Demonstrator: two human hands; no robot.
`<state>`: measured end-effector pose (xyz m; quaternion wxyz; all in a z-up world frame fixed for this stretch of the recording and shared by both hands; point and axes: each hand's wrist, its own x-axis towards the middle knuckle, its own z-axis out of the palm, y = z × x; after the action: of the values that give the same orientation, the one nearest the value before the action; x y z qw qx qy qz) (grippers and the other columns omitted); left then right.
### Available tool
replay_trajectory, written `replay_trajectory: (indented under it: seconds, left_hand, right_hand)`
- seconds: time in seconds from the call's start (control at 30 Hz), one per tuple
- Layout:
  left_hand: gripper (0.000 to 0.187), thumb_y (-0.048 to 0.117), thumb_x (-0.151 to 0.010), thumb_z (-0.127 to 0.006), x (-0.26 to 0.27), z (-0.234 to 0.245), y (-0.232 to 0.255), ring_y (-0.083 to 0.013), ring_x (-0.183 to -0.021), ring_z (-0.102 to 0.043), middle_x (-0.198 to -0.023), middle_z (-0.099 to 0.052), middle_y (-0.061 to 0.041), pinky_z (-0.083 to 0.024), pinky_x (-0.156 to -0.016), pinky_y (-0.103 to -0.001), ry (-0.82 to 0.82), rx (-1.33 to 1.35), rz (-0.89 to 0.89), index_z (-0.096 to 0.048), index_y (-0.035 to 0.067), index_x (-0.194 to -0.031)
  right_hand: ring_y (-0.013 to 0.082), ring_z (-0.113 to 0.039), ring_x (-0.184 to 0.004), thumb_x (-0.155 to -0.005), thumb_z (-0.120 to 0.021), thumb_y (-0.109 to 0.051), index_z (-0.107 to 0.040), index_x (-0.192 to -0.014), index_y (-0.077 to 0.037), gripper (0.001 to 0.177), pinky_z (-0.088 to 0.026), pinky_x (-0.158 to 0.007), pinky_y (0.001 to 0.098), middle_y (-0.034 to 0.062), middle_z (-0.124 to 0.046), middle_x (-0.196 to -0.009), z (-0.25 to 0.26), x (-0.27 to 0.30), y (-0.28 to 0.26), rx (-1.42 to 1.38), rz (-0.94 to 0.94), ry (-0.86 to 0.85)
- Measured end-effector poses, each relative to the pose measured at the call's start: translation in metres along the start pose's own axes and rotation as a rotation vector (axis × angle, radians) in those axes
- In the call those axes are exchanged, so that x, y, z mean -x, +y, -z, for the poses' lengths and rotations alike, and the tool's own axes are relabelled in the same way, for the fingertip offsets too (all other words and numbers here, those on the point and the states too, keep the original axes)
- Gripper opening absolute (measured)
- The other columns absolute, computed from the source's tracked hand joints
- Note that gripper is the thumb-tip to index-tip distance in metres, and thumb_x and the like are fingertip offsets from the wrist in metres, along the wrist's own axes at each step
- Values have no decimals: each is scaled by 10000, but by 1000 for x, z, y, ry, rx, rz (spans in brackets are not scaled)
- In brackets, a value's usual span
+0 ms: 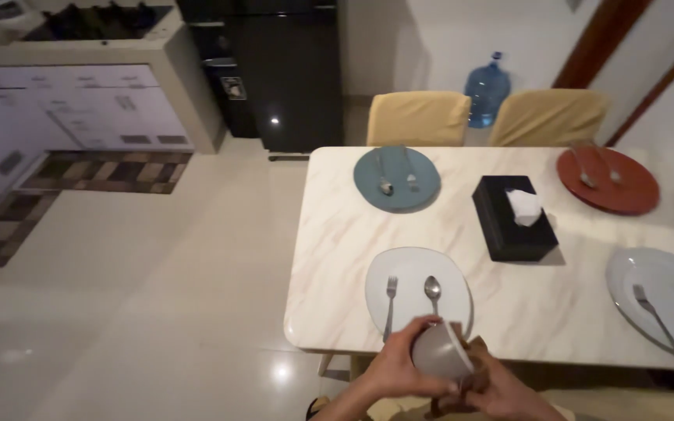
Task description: Wiping a ceramic mug with a cloth and placing it on a set dining table.
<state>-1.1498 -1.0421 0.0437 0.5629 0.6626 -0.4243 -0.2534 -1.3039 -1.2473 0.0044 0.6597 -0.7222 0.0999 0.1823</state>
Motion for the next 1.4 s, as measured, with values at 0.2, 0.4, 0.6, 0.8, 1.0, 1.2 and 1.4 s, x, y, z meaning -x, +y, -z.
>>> replay_trajectory:
  seconds: [0.2, 0.4, 0.6, 0.8, 1.0, 1.2, 1.4]
  left_hand:
    - [740, 333, -771, -871, -7, -28, -21, -229, -1148, -649, -1229, -673, -127, -550, -978, -354, 420, 467, 119, -551, 42, -1372]
    - [599, 323, -831, -846, -18, -48, -30, -237, -1073, -686, -1140, -711, -161, -563, -904, -357, 641, 266, 72, -555, 8, -1250]
    - [699, 399, -841, -823, -30, -49, -34, -250, -1158, -648, -1267, -634, -136, -565, -950, -369, 633, 607, 390, -511, 40, -1353]
    - [631, 493, -827, -731, -38, -38, -32, -245, -1030, -655, -1178, -675, -123, -581, -812, -378, 400, 1090, 623, -609, 99, -1305]
    - [642, 592, -860, -754, -36, -28, -32, -238, -903, -550, -1099, -614, -126, -423, -639, -362, 258, 1000, 759, -614, 134, -1289]
    - [600, 399, -771, -786, -29, -18, -4, -258, -1030, -674, -1120, -689, -136, -589, -824, -430, 368, 845, 508, -600, 102, -1259]
    - [563, 338, -777, -813, -33, -19, -33, -269, -1004, -650, -1068, -665, -149, -562, -828, -419, 382, 635, 179, -576, 28, -1182]
  right_hand:
    - [231, -739, -993, -736, -783, 67, -426, -1330, -50, 703, -608, -850, 398, 139, -729, -1078, 24, -69, 29, -178, 249, 330]
    - [219, -668, -959, -992, -651, -166, -559, -1305, 67, 401, -527, -788, 379, 135, -696, -1084, -4, -86, 10, -779, 282, 608]
    - [182, -685, -964, -1008, -593, -184, -678, -1217, 42, 319, -549, -812, 322, 148, -745, -1070, 8, -79, 39, -230, 438, 641]
    - [206, -725, -1030, -880, -745, -206, -631, -1286, -25, 459, -588, -894, 325, 115, -754, -1080, 29, -66, 36, 289, 218, 263]
    - [208, -662, -1121, -880, -762, -199, -523, -1369, -32, 570, -551, -924, 333, 116, -673, -1198, 16, -69, 29, 343, 230, 229]
    - [206, -600, -1213, -879, -779, -193, -416, -1453, -47, 695, -514, -954, 339, 111, -593, -1316, 5, -67, 18, 401, 229, 229]
    - [223, -707, -1067, -834, -777, -96, -491, -1439, -91, 669, -586, -887, 387, 129, -745, -1142, 1, -63, 4, -217, 117, 112]
